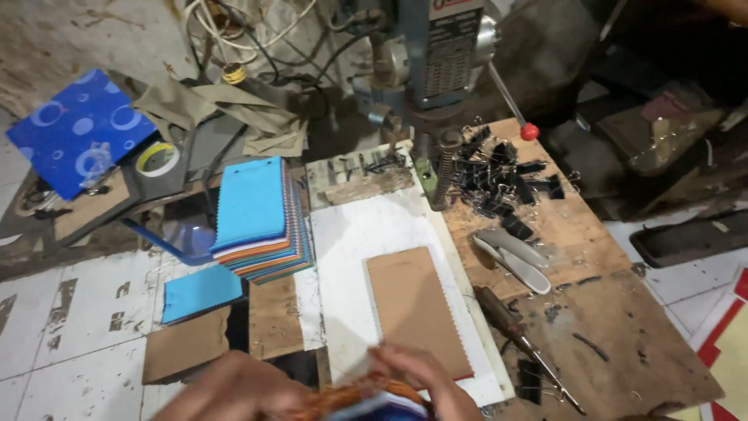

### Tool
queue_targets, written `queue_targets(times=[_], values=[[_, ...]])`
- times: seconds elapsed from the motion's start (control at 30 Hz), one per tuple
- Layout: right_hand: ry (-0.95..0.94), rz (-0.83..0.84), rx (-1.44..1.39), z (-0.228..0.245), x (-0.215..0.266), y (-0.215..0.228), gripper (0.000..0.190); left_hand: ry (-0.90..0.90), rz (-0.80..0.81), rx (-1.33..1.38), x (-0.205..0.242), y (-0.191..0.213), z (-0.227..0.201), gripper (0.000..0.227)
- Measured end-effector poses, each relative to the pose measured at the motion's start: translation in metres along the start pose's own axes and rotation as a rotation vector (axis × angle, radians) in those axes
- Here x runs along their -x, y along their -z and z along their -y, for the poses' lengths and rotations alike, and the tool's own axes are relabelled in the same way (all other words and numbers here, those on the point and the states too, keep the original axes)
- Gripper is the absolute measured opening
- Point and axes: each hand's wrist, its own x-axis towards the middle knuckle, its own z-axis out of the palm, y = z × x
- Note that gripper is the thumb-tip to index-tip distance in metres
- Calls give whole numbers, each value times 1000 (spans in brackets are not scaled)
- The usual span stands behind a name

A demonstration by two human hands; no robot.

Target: Assembling fabric swatch notebooks by punching holes and binding them together.

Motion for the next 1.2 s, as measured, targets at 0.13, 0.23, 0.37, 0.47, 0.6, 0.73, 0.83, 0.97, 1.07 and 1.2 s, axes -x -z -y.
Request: queue_targets(times=[0.13,0.23,0.37,0.47,0.6,0.73,0.83,0.97,1.07,1.2], values=[[-994,136,371,-8,3,17,70,-213,156,-342,8,-14,4,39],[-1319,-419,-119,-66,7,13,48,-490,-22,-354,11,-20,-23,23],[-408,-533,-519,-7,9,5,70,-672,180,-65,-44,-14,-40,37],[-821,-411,-405,16,-28,26,50,-566,156,37,-82,-17,-60,23],[-704,-193,-133,-1,-64,31,80,-361,275,126,-163,-45,-57,37],[-902,-77,121,-44,-80,44,107,-95,313,318,-227,-101,-14,56],[-962,-31,184,-24,-87,47,103,-61,254,421,-225,-105,-5,52],[-897,-58,141,-27,-86,47,104,-179,182,420,-234,-116,5,45],[-952,-55,148,-19,-84,47,101,-205,149,430,-232,-118,7,42],[-1012,-119,84,-19,-81,47,102,-239,123,367,-234,-126,11,40]])
